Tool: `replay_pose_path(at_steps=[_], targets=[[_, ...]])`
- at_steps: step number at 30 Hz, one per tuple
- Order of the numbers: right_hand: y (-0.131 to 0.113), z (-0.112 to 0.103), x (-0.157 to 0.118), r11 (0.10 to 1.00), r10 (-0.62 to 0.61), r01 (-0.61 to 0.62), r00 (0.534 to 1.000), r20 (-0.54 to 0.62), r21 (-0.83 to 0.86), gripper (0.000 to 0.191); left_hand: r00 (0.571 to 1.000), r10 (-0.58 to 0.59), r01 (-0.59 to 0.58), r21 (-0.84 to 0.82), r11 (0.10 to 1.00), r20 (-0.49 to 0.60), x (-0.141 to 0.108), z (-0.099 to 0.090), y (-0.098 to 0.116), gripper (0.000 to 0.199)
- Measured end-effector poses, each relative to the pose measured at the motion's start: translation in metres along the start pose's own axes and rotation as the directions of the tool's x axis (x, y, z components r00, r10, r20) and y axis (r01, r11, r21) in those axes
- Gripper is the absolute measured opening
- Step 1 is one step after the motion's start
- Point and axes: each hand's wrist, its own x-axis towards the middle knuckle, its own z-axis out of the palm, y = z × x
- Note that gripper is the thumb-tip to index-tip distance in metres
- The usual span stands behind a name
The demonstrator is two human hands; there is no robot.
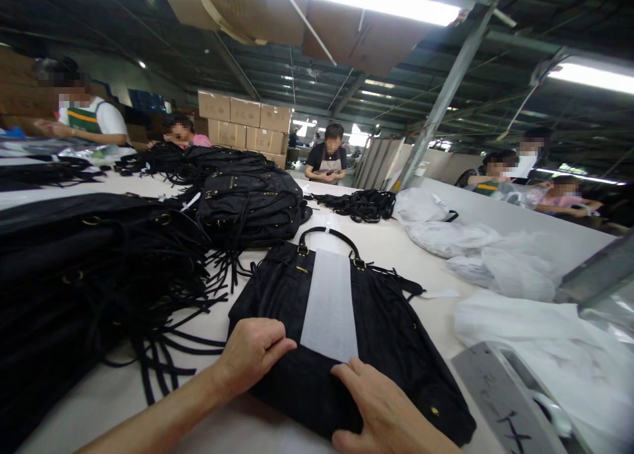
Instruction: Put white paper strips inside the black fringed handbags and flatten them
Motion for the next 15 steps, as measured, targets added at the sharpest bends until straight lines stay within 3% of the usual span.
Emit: replay_pose_path(at_steps=[6,10,14,15], targets=[[0.011,0.001,0.005,0.997,-0.022,0.022,1.0,0.009,0.068,0.032,0.998,0.036,-0.037,0.016,0.999,0.051,0.006,0.0,-0.002,0.061],[0.011,-0.003,0.018,0.999,-0.043,0.043,0.998,0.046,0.008,0.042,0.995,0.067,-0.07,0.038,0.997,0.068,0.006,0.0,-0.004,0.063],[0.01,0.006,0.025,0.993,-0.084,0.081,0.996,-0.032,-0.08,0.011,0.993,0.101,-0.106,0.088,0.99,0.062,0.004,0.0,-0.006,0.063],[0.01,0.007,0.024,0.992,-0.081,0.077,0.996,-0.032,-0.099,0.013,0.992,0.107,-0.113,0.099,0.989,0.065,0.004,-0.001,-0.006,0.063]])
